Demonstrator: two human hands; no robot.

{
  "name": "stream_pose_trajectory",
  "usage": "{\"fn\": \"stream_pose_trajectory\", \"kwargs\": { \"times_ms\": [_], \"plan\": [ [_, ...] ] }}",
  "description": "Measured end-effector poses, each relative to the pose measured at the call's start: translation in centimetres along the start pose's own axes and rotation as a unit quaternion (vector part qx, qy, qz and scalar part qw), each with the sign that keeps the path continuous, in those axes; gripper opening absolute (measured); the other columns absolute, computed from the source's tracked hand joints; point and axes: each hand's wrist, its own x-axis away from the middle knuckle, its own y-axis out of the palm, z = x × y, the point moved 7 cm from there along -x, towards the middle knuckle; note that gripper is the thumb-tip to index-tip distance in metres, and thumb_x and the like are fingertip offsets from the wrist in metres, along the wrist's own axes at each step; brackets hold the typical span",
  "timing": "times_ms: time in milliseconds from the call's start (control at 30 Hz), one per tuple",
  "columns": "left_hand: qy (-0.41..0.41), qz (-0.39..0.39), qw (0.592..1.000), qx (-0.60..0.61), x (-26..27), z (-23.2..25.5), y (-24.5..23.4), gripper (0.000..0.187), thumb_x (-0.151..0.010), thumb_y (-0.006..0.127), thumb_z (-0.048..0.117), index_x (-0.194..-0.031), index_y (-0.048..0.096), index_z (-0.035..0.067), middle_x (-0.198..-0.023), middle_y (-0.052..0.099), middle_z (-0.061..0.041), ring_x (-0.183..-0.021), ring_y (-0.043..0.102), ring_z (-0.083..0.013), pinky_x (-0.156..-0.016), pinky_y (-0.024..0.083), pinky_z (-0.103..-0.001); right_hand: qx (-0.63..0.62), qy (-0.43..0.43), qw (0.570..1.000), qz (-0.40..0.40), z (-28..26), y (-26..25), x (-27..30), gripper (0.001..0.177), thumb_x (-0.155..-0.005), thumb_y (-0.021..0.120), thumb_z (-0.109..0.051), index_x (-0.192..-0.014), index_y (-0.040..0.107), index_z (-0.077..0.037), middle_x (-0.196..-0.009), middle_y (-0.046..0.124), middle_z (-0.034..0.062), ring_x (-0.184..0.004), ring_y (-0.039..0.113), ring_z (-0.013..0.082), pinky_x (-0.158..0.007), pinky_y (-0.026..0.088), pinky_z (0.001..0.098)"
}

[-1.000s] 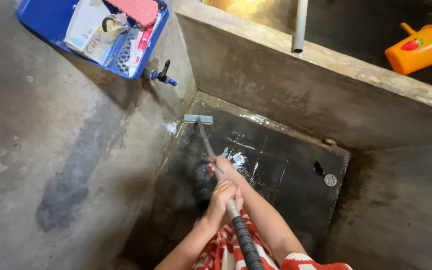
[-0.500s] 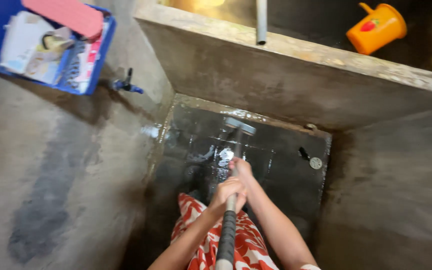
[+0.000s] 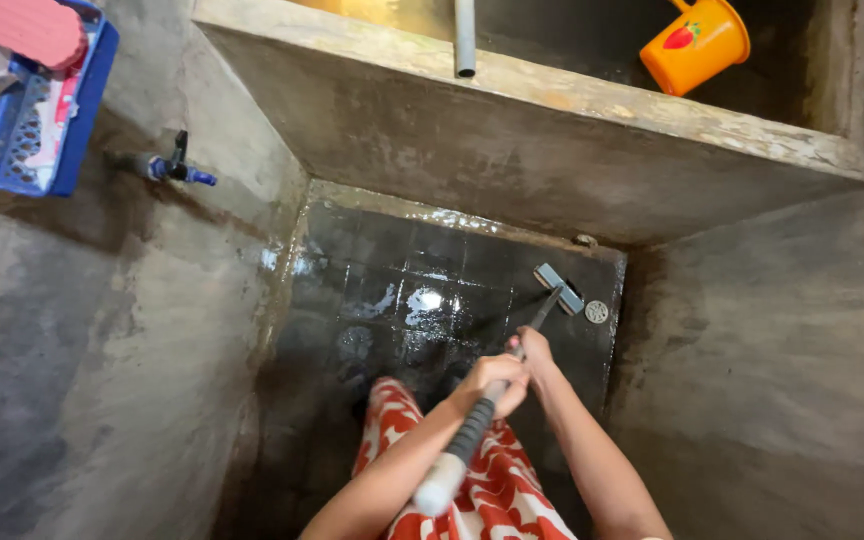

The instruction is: The person mops a wet tiled floor in a small room using a long-handled mop. They move the mop back and forth across the floor, pushing water toward a drain. At one point, they briefly pick up a small pink object from a ledge and place it back down.

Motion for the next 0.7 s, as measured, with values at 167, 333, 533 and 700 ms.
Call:
{"fn": "stream_pose_trajectory", "kwargs": {
  "times_ms": [167,333,533,700],
  "plan": [
    [0.029,0.068,0.996,-0.048,1.4,2.2,-5.4,0.027,-0.100,0.074,-0.003,-0.074,0.071,0.006,-0.074,0.071,-0.015,-0.074,0.075,-0.0436,-0.081,0.066,-0.046,0.066,-0.032,0.997,-0.022,0.0,8.1,4.1,0.013,-0.107,0.069,-0.018,-0.108,0.068,-0.006,-0.069,0.067,0.0016,-0.050,0.065,0.0147,-0.050,0.056,0.0390],
    [0.038,0.086,0.988,-0.123,2.6,6.6,-10.8,0.033,-0.102,0.074,-0.003,-0.072,0.067,0.008,-0.069,0.071,-0.014,-0.069,0.074,-0.0433,-0.080,0.068,-0.045,0.101,-0.041,0.991,-0.083,2.1,18.6,6.1,0.016,-0.103,0.070,-0.014,-0.109,0.069,0.001,-0.072,0.068,0.0079,-0.052,0.069,0.0175,-0.054,0.060,0.0409],
    [0.039,0.127,0.974,-0.186,4.4,12.2,-16.4,0.031,-0.099,0.069,-0.006,-0.072,0.061,0.005,-0.068,0.065,-0.017,-0.064,0.069,-0.0447,-0.074,0.064,-0.049,0.163,-0.046,0.971,-0.170,6.3,30.0,9.9,0.025,-0.104,0.069,-0.017,-0.121,0.068,0.001,-0.082,0.071,0.0063,-0.057,0.072,0.0168,-0.054,0.061,0.0394],
    [0.053,0.175,0.955,-0.232,7.2,13.3,-20.0,0.035,-0.105,0.067,-0.002,-0.072,0.058,0.007,-0.067,0.061,-0.014,-0.062,0.067,-0.0403,-0.074,0.063,-0.045,0.216,-0.037,0.953,-0.211,11.1,37.2,9.1,0.023,-0.104,0.068,-0.017,-0.117,0.069,0.003,-0.079,0.072,0.0107,-0.058,0.077,0.0254,-0.055,0.065,0.0424]
  ]
}}
